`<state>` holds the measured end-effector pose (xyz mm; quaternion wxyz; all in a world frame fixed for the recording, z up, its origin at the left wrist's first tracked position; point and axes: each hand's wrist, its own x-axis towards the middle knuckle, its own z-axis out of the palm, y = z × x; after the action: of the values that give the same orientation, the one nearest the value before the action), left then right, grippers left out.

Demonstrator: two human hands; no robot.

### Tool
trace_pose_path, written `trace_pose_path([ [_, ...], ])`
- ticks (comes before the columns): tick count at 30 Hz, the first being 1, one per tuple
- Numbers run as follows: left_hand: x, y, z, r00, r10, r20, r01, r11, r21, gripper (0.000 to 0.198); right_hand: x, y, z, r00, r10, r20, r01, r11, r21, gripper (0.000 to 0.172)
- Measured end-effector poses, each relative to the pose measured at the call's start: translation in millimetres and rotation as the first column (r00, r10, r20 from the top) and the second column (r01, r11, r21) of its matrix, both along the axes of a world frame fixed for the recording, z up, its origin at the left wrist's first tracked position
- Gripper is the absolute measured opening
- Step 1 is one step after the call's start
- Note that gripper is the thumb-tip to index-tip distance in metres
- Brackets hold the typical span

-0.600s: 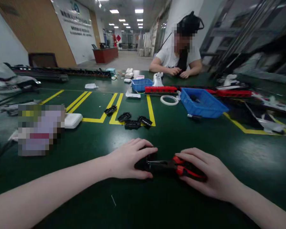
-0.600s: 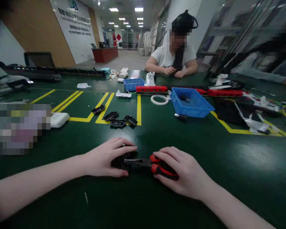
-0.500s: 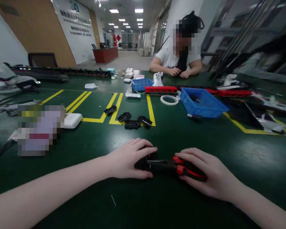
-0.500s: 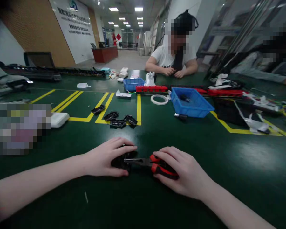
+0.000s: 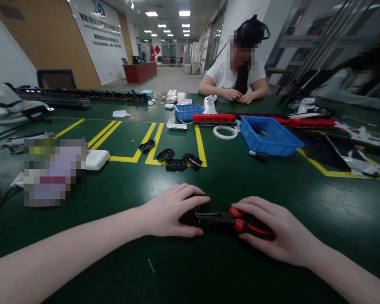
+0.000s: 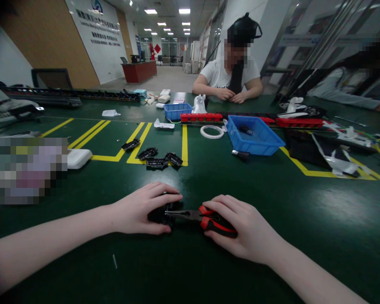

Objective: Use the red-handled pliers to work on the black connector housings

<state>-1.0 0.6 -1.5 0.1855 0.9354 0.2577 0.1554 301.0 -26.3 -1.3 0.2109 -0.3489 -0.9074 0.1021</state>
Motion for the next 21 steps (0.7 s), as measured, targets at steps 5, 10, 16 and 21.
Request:
trace_pose_path([
  [5, 0.1, -0.3, 1.5, 1.000, -0.008, 0.004, 0.008, 1.000, -0.011, 0.065, 1.3, -0.1, -4.1, 1.000, -0.001, 0.031, -0.002, 0.996, 0.091, 0.040],
  [10, 0.1, -0.2, 1.8, 1.000, -0.011, -0.002, 0.011, 1.000, -0.012, 0.065, 1.5, -0.7, -6.3, 0.999, 0.002, 0.046, -0.008, 0.992, 0.126, 0.041],
  [16, -0.2, -0.4, 0.8, 1.000, -0.009, 0.009, 0.009, 1.000, -0.008, 0.065, 0.5, -0.8, -5.9, 1.000, -0.003, 0.014, 0.002, 0.997, 0.075, 0.038],
  [21, -0.4, -0.4, -0.7, 0.999, -0.020, 0.025, 0.020, 1.000, -0.006, 0.065, 0.8, -0.8, -6.5, 1.000, -0.009, -0.003, 0.009, 0.999, 0.032, 0.039],
])
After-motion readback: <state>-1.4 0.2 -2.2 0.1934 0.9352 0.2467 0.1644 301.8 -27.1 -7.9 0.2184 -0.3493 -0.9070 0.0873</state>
